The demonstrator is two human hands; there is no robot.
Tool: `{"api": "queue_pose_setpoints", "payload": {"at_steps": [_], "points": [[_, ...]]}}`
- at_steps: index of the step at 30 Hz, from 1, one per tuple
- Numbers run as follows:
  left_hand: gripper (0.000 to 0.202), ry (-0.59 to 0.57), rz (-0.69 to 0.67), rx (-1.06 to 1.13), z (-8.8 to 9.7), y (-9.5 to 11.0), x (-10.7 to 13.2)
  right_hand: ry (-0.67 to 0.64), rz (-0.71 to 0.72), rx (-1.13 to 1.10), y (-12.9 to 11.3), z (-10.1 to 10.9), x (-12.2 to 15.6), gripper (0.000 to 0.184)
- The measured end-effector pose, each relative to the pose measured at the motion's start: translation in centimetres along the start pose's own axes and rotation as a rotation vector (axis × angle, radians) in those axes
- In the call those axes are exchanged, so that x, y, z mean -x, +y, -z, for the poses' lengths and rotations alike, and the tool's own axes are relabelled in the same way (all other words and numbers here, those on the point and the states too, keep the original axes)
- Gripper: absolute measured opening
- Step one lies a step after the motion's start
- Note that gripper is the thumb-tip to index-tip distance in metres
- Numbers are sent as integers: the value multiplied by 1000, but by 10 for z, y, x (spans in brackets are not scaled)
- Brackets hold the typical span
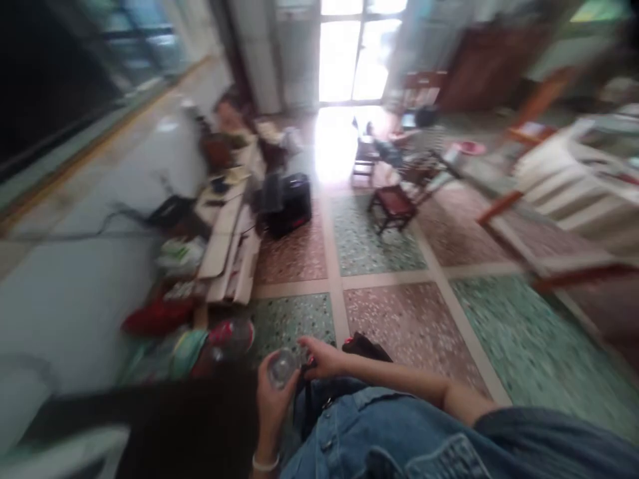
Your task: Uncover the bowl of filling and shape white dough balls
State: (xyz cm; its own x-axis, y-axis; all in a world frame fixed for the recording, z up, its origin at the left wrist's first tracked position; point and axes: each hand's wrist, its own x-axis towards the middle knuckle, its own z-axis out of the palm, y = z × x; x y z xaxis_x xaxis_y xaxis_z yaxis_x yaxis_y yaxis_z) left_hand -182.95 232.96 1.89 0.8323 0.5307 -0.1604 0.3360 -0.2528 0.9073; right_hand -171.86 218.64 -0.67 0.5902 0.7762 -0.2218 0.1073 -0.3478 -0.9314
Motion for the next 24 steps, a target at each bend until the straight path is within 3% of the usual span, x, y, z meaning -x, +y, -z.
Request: {"api": "queue_pose_setpoints", "payload": {"at_steps": [2, 5, 8, 10, 13, 16, 21, 24], "points": [[61, -89, -3, -42, -4, -1, -24, 69, -61, -26, 3, 19, -3, 37], [62, -260, -51, -87, -28, 5, -55, 180, -121, -67, 15, 53, 8, 36], [63, -450, -114, -119, -69, 25, -88, 331, -180, -102, 34, 91, 33, 37], [62, -556, -168, -139, -107, 46, -109, 454, -223, -127, 51, 120, 52, 37], [63, -678, -266, -146, -182, 86, -134, 627, -270, -170, 84, 170, 81, 37], [66, -766, -354, -127, -274, 127, -138, 732, -255, -214, 118, 229, 110, 36], [67, -868, -430, -25, -438, 190, -109, 844, -120, -256, 155, 339, 167, 38], [69, -988, -460, 42, -526, 229, -91, 970, -77, -281, 167, 403, 208, 41]]}}
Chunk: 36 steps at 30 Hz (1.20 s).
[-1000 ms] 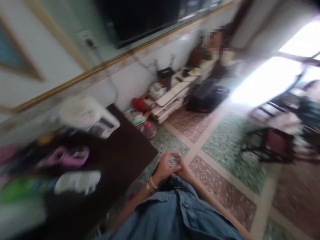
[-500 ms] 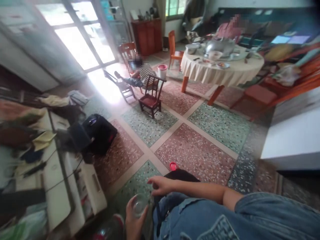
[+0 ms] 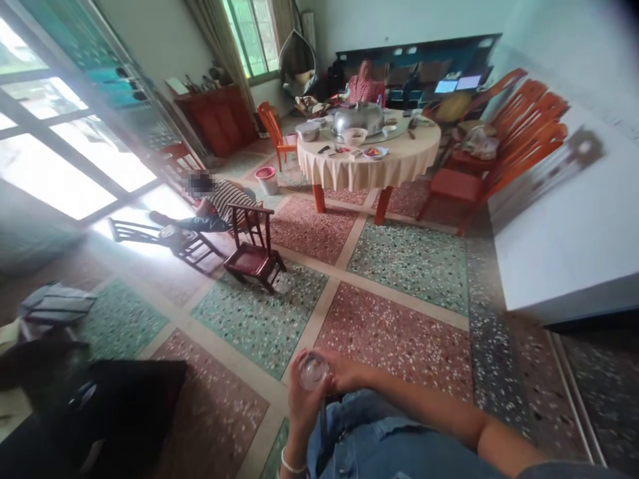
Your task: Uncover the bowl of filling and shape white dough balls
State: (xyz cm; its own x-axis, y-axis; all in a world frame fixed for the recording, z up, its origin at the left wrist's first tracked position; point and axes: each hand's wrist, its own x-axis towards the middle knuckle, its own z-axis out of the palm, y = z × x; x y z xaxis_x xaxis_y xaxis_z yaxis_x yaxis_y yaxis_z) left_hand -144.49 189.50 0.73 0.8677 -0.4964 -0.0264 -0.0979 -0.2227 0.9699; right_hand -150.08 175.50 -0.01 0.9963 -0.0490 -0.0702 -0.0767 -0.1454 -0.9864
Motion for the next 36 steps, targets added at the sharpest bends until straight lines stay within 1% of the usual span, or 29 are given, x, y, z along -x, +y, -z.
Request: {"api": "queue_pose_setpoints", "payload": {"at_steps": [1, 3, 6, 8, 10, 13, 15, 18, 21, 23, 25, 28, 30, 33, 36], "points": [[68, -40, -22, 19, -15, 6, -24, 45, 7, -14, -2, 21, -10, 42], [66, -114, -62, 45, -39, 16, -73, 131, 12, -37, -5, 59, -30, 43], [65, -207, -102, 73, -62, 21, -146, 230, 8, -67, 2, 102, -69, 45], [66, -266, -114, 97, -73, 19, -196, 270, 4, -92, 11, 128, -104, 45], [68, -334, -113, 124, -84, 17, -249, 308, 2, -116, 20, 155, -145, 43], [70, -453, -102, 158, -100, 20, -332, 366, 0, -157, 24, 203, -209, 40], [64, -535, -101, 161, -111, 31, -390, 413, 2, -182, 21, 238, -246, 41], [48, -634, -96, 131, -133, 54, -473, 505, 9, -213, 17, 292, -290, 42], [42, -708, -93, 102, -167, 72, -545, 606, 14, -237, 23, 345, -325, 42], [40, -736, -94, 97, -196, 78, -586, 657, 8, -250, 33, 382, -346, 42], [40, -739, -96, 100, -230, 80, -622, 674, 1, -263, 46, 423, -367, 42], [44, -705, -98, 109, -279, 88, -670, 657, -5, -274, 64, 491, -400, 40], [46, -667, -102, 109, -307, 100, -702, 631, 1, -275, 68, 538, -422, 40], [48, -604, -123, 87, -341, 122, -749, 580, 21, -266, 64, 603, -454, 39], [49, -562, -136, 50, -365, 139, -796, 538, 23, -246, 58, 657, -483, 39]]}}
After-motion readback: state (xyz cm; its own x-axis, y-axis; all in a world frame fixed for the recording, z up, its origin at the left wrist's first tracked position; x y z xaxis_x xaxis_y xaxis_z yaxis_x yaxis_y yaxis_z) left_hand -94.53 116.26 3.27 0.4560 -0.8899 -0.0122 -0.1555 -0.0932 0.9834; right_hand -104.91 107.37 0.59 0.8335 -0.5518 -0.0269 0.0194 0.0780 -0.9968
